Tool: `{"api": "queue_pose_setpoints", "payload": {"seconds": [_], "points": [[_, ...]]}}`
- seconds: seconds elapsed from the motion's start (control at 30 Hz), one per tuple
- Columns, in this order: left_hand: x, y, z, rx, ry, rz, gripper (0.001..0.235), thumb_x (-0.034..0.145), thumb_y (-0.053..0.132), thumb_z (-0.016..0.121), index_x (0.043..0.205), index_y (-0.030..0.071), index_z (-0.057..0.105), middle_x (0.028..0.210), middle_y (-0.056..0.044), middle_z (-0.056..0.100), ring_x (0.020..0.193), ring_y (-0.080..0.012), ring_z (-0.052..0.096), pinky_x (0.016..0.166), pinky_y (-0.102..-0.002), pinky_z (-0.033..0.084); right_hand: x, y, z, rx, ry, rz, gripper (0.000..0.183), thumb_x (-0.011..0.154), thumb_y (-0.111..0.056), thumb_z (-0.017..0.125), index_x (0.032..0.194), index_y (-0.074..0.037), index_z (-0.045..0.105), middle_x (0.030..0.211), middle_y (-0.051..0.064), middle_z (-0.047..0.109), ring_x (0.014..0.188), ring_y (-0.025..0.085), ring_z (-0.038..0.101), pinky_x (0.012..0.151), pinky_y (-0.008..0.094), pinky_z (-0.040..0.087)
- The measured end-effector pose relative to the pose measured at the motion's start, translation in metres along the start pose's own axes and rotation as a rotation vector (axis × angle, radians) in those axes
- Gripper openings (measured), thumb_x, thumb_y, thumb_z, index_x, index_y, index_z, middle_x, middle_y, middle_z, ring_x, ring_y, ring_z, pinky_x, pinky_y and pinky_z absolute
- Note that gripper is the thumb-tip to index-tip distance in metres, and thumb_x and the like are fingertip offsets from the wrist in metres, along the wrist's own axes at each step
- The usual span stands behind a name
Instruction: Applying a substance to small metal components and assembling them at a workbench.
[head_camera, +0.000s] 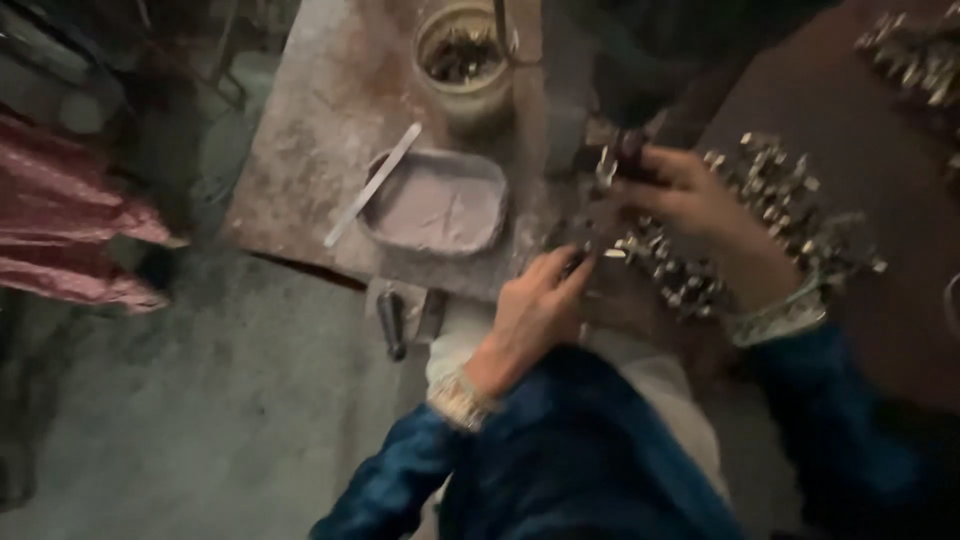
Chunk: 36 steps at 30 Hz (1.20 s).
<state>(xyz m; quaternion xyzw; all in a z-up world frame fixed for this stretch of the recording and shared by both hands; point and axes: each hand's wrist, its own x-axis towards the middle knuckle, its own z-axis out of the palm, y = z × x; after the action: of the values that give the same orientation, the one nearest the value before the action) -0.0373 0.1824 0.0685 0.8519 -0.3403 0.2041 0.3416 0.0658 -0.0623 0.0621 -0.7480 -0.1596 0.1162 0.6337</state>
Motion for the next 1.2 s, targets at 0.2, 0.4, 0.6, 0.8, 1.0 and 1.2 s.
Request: {"api": "queue_pose_setpoints", "payload": {"seconds": [0.2,0.4,0.6,0.8,1.0,1.2], "points": [[0.001,-0.001,0.01,0.26,-0.148,-0.23,0.074,0.058,0.013,0.069,0.13,-0.003,0.063,0.103,-0.01,0.063,0.1,-0.0296,0.063,0.079,-0.036,0.06,-0.009,-0.051,0.015,0.117,0.019,0.109,0.029,0.099,-0.015,0.071,0.127,-0.008,0.071,0.107,0.004,0.074,0.095,0.016,0.069,0.083,0.035,0.058],[0.013,-0.014,0.077,0.413,-0.078,-0.116,0.018,0.079,0.014,0.067,0.097,0.009,0.069,0.1,-0.01,0.066,0.103,-0.0288,0.061,0.068,-0.036,0.051,-0.007,-0.032,0.017,0.329,-0.048,-0.061,0.03,0.099,-0.013,0.071,0.128,-0.006,0.068,0.116,0.002,0.073,0.106,0.015,0.068,0.092,0.033,0.058],[0.015,-0.024,0.126,0.735,-0.311,0.08,0.014,0.089,0.022,0.061,0.095,0.012,0.069,0.097,-0.009,0.065,0.107,-0.0265,0.059,0.092,-0.039,0.046,-0.014,-0.063,0.032,0.228,0.104,0.123,0.023,0.101,-0.014,0.067,0.122,-0.005,0.069,0.109,0.003,0.073,0.094,0.014,0.069,0.08,0.032,0.058],[-0.018,-0.011,-0.005,-0.019,-0.119,-0.183,0.025,0.08,0.008,0.064,0.105,0.006,0.063,0.104,-0.017,0.061,0.1,-0.0374,0.064,0.078,-0.046,0.053,-0.03,-0.022,0.102,0.531,0.585,-0.084,0.012,0.109,-0.012,0.068,0.119,-0.007,0.064,0.107,0.002,0.07,0.092,0.014,0.069,0.08,0.03,0.058],[-0.022,-0.112,-0.076,0.02,-0.018,-0.39,0.012,0.086,0.007,0.069,0.098,0.009,0.071,0.099,-0.013,0.065,0.097,-0.0364,0.067,0.081,-0.046,0.054,-0.033,0.006,0.089,0.407,0.546,-0.088,0.007,0.115,-0.009,0.067,0.122,-0.005,0.067,0.097,-0.001,0.059,0.073,0.007,0.045,0.062,0.024,0.038],[-0.035,-0.146,-0.037,0.212,-0.148,-0.361,0.01,0.084,0.004,0.068,0.092,0.008,0.07,0.098,-0.014,0.066,0.094,-0.0373,0.068,0.079,-0.048,0.055,-0.037,0.017,0.069,0.371,0.493,-0.067,0.018,0.123,-0.006,0.068,0.108,-0.003,0.059,0.101,-0.001,0.061,0.088,0.01,0.059,0.072,0.025,0.048]]}}
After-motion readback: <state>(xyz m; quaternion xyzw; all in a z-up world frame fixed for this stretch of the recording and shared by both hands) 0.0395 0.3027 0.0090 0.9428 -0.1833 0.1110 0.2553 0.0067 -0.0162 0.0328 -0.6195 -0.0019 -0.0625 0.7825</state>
